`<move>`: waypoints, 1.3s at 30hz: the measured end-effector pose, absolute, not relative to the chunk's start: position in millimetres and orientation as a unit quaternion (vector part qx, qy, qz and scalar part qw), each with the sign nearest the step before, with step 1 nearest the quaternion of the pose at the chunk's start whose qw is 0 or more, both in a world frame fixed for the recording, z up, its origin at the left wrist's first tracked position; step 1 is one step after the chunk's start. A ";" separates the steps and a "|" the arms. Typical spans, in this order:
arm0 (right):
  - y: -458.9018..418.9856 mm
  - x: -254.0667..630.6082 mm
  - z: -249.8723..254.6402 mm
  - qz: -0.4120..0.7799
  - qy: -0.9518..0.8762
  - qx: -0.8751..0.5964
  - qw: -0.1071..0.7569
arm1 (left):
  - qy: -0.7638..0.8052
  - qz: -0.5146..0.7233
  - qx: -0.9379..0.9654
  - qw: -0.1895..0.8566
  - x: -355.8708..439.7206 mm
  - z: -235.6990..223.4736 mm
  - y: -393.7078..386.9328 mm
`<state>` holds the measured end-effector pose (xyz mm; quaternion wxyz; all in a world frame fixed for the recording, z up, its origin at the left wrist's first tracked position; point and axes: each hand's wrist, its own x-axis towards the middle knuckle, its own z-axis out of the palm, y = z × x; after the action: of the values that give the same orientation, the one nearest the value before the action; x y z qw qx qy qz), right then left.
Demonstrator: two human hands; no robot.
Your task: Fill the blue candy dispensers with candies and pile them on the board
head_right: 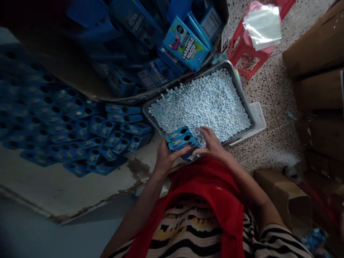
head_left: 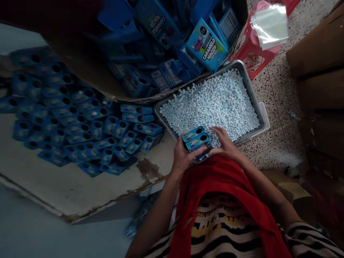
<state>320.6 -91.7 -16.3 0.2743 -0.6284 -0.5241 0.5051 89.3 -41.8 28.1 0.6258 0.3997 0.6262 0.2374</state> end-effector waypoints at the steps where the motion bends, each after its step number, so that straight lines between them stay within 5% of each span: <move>1: -90.7 335.0 -20.9 0.446 -0.509 -0.674 0.298 | 0.638 0.245 0.432 0.588 82.6 26.3 -36.5; 5: -77.7 394.5 -59.7 0.193 -0.387 -0.848 0.307 | 0.670 0.225 0.547 0.449 63.3 15.6 -14.6; 10: -47.0 387.6 -112.7 0.113 -0.392 -0.883 0.234 | 0.609 0.170 0.680 0.372 68.7 -0.3 11.6; 21: -17.6 310.8 -117.7 0.263 -0.278 -0.818 0.429 | 0.551 0.068 0.751 0.357 76.5 -22.3 52.5; 25: -1.3 292.6 -112.1 0.400 -0.198 -0.745 0.495 | 0.529 0.033 0.775 0.345 83.2 -18.1 62.1; 32: 15.2 271.1 -65.2 0.531 -0.243 -0.598 0.549 | 0.492 -0.005 0.807 0.326 83.8 -16.4 63.2; 39: 19.6 265.6 -0.8 0.498 -0.365 -0.523 0.587 | 0.479 0.070 0.806 0.340 78.9 -6.6 53.6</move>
<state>265.6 19.6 -0.8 0.5870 -0.5232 -0.3655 0.4981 78.9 53.6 -6.6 0.3398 0.8064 0.4790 0.0697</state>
